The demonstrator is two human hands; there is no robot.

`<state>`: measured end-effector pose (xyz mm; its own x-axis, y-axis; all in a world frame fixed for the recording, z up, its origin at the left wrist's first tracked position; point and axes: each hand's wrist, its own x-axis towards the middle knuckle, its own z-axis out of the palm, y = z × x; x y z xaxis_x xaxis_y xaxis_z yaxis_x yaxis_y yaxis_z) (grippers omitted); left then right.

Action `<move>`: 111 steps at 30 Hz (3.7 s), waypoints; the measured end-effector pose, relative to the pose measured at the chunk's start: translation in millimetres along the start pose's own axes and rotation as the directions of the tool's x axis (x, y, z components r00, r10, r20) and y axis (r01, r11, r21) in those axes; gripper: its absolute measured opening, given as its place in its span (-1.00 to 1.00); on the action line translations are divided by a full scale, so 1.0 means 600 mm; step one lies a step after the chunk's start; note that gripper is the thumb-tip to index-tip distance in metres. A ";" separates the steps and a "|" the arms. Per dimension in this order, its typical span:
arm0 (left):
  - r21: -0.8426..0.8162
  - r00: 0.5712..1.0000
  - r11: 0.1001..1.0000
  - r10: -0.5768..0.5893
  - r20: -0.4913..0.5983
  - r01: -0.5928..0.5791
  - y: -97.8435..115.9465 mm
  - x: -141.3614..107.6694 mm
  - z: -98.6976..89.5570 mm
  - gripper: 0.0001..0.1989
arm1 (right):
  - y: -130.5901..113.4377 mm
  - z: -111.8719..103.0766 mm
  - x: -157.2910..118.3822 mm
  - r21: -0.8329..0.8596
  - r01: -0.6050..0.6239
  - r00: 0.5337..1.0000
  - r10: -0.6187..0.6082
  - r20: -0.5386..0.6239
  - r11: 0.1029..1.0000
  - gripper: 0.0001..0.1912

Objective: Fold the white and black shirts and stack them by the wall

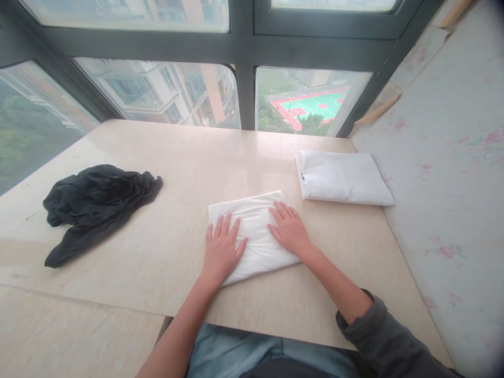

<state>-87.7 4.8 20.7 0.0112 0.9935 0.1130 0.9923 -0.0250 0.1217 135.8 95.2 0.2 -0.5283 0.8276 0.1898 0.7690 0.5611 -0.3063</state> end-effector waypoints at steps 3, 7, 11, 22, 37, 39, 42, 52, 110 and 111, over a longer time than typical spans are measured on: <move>-0.030 0.995 0.998 -0.061 -0.079 0.059 -0.011 -0.031 -0.011 -0.46 | 0.021 -0.006 -0.024 0.109 -0.076 0.989 0.089 -0.118 0.991 -0.52; -0.194 0.956 0.960 -0.237 -0.174 0.203 -0.029 -0.107 -0.031 -0.51 | 0.045 -0.031 -0.095 0.340 -0.245 0.916 0.331 -0.226 0.908 -0.60; -0.455 0.876 0.768 -0.480 0.056 0.450 -0.033 -0.177 -0.051 -0.54 | 0.039 -0.064 -0.171 0.516 -0.407 0.860 0.506 -0.059 0.753 -0.63; -0.717 0.798 0.407 -0.490 0.352 0.566 -0.031 -0.190 -0.051 -0.24 | 0.019 -0.078 -0.194 0.424 -0.377 0.919 0.388 0.063 0.823 -0.60; -0.546 0.816 0.607 -0.418 0.399 0.578 -0.064 -0.194 -0.074 -0.50 | 0.032 -0.098 -0.187 0.534 -0.581 0.809 0.510 0.293 0.615 -0.67; -0.509 0.818 0.643 -0.404 0.410 0.572 -0.062 -0.189 -0.080 -0.51 | 0.037 -0.106 -0.185 0.517 -0.571 0.820 0.472 0.323 0.638 -0.66; -0.436 0.802 0.676 -0.456 0.386 0.594 -0.055 -0.174 -0.088 -0.47 | 0.036 -0.114 -0.176 0.428 -0.576 0.817 0.503 0.281 0.697 -0.61; -0.014 0.673 0.715 -0.651 0.350 0.699 -0.009 -0.066 -0.094 -0.43 | -0.068 -0.098 -0.071 -0.181 -0.604 0.758 0.629 0.172 0.776 -0.63; -0.889 0.946 0.324 -0.110 0.305 0.324 0.302 0.380 -0.028 -0.49 | 0.372 -0.369 0.054 -0.016 -0.747 0.651 0.727 -0.220 0.664 -0.67; -0.868 0.936 0.350 -0.098 0.339 0.351 0.302 0.376 -0.012 -0.44 | 0.378 -0.348 0.048 -0.095 -0.758 0.652 0.744 -0.148 0.645 -0.64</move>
<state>93.7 223.5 75.5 -0.0449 0.9696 -0.2404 0.2437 0.2440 0.9387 370.0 249.6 130.9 0.2808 0.9592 0.0335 0.9308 -0.2637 -0.2530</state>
